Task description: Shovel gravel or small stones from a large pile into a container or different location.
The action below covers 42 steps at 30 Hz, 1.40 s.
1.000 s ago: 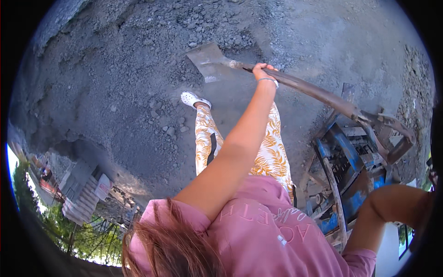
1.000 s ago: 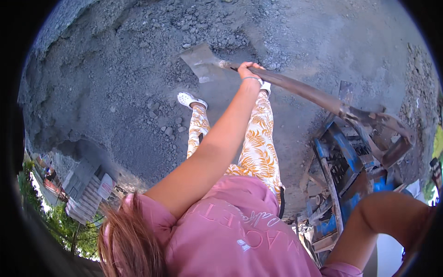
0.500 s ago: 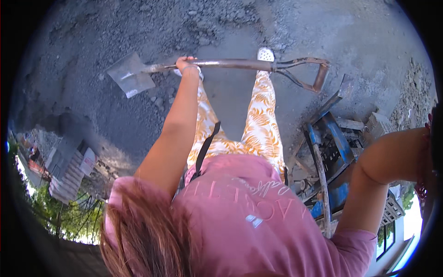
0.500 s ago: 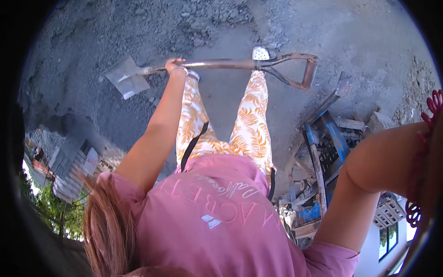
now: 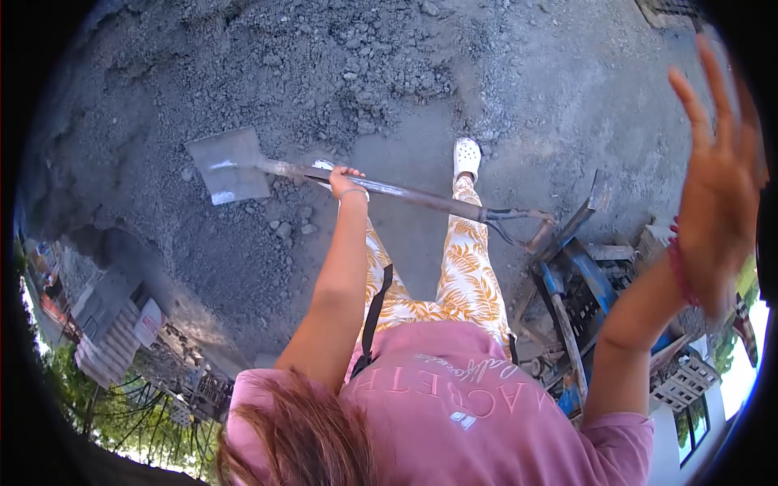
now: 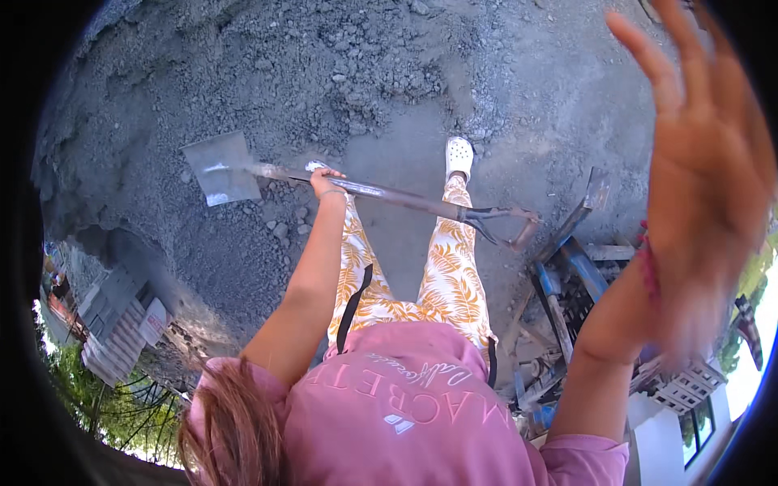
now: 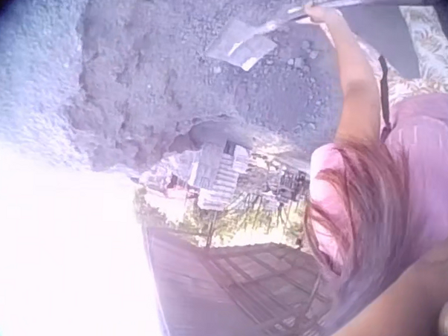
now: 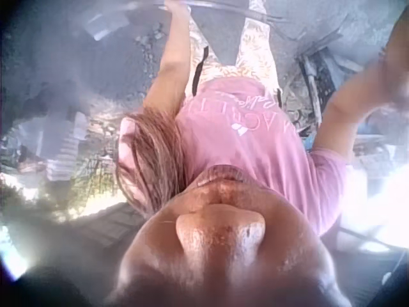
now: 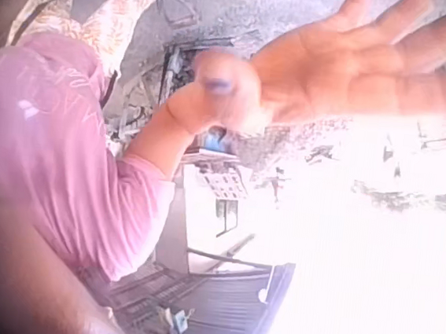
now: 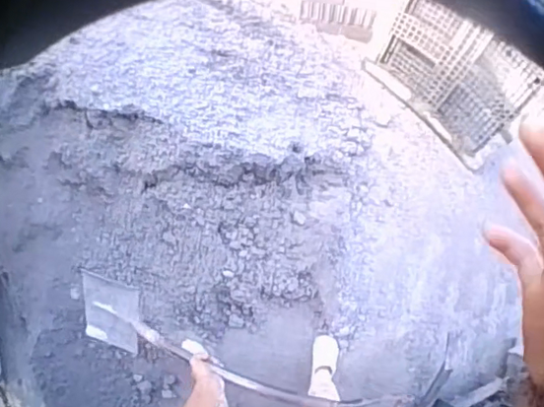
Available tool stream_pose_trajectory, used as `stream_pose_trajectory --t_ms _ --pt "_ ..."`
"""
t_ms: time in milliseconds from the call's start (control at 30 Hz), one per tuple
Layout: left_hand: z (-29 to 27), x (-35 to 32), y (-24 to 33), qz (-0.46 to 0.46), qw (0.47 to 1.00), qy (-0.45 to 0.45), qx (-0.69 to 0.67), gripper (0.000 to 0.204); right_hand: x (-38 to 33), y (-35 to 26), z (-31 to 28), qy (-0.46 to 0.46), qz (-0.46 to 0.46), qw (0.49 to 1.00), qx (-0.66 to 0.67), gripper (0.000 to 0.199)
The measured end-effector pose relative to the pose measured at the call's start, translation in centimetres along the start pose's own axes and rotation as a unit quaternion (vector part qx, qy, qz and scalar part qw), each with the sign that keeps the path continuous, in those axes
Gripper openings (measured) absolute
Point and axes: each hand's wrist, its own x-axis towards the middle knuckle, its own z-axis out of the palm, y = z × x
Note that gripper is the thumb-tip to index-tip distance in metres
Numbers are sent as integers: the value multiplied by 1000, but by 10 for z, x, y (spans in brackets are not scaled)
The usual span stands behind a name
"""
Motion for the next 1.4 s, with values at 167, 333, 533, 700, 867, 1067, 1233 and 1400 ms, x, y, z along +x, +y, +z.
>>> stream_pose_trajectory --t_ms 167,333,533,700,867,1067,1233,1400 --pt "22 -21 -12 -72 996 -53 23 8 -182 23 -17 -58 499 729 -465 66" --pt "32 -35 -41 -121 991 -66 4 9 -266 -5 35 162 600 743 -249 60" --pt "43 -65 -92 -133 990 -40 19 8 -294 6 1 403 570 686 -205 12" --pt "39 -70 -125 -171 982 -19 77 9 -316 -2 -5 461 529 683 -203 16" --pt "39 -117 -189 -229 961 -16 152 8 -383 -59 -11 527 585 560 -257 26" --pt "65 -205 -220 -268 927 -98 244 10 -474 -139 -12 665 556 428 -257 13" --pt "165 -127 -118 -147 917 -174 328 11 -386 3 20 681 520 491 -160 21" --pt "280 12 103 0 971 -163 176 5 -192 163 140 667 469 580 15 14"
